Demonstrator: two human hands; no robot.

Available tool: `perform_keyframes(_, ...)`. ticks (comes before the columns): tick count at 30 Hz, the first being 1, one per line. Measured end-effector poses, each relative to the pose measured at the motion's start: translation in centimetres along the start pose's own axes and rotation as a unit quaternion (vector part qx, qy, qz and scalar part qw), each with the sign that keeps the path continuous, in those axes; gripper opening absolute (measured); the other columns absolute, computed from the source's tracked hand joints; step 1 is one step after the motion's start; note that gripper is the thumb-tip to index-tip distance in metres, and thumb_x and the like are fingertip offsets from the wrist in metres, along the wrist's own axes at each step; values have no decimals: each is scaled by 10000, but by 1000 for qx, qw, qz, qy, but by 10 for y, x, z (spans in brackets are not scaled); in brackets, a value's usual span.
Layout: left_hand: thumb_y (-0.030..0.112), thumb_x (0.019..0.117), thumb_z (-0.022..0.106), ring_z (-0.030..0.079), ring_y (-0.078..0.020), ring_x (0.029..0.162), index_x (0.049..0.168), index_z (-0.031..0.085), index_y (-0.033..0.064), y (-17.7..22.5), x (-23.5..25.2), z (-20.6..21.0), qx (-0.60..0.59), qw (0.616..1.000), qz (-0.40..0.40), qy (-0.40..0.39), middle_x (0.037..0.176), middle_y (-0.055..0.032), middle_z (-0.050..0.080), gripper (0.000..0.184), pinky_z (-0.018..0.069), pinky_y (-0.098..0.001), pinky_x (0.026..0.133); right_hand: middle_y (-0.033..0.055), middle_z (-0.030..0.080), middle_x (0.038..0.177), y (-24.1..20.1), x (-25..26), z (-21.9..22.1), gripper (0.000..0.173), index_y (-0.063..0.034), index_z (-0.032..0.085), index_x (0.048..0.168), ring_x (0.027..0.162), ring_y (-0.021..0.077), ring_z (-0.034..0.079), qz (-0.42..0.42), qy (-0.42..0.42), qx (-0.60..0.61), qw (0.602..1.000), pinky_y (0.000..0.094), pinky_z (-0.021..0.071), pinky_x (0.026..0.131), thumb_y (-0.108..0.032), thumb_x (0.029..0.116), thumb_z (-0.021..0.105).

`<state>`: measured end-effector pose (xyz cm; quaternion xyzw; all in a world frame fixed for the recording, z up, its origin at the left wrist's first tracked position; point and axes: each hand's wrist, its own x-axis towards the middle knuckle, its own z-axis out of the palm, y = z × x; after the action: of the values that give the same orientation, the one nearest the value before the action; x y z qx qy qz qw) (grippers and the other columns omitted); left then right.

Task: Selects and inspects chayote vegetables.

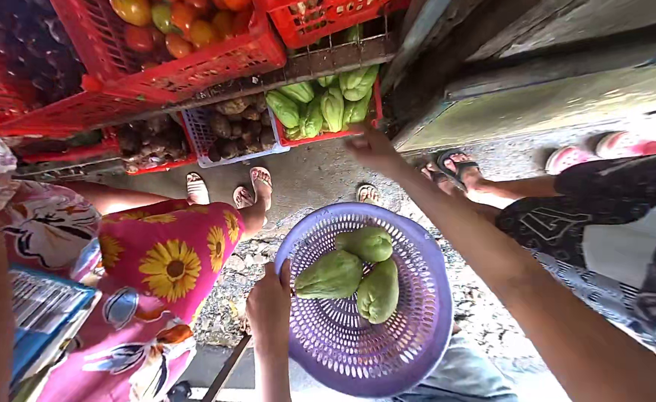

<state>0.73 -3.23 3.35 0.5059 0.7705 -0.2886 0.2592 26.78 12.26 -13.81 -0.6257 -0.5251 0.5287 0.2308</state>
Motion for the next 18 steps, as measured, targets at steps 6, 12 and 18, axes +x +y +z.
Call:
perform_keyframes(6,438,1092,447,699,-447,1040,1362,580,26,21,-12,-16,-6,998,-2,-56,1063,-258,715,510,543,-609,871,152,372,1641,-24,-213,38,991,-149,329,1620,1567,411,179,-101,-262,-242,929,686,45,1232,-681,849,654)
perform_keyframes(12,411,1107,409,727,-431,917,1332,588,23,32,-63,-29,-14,1000,-12,1,944,-231,727,483,563,-593,777,271,563,1423,-56,-231,53,1048,2,493,1476,1351,451,517,-131,-154,-264,943,603,378,1140,-574,683,864)
perform_keyframes(18,414,1108,404,728,-421,922,1319,601,31,36,-65,-36,-20,999,5,32,941,-220,728,480,569,-584,782,239,532,1449,-71,-198,50,916,-129,500,1496,1351,445,490,-185,-273,-264,907,606,380,1110,-495,732,850)
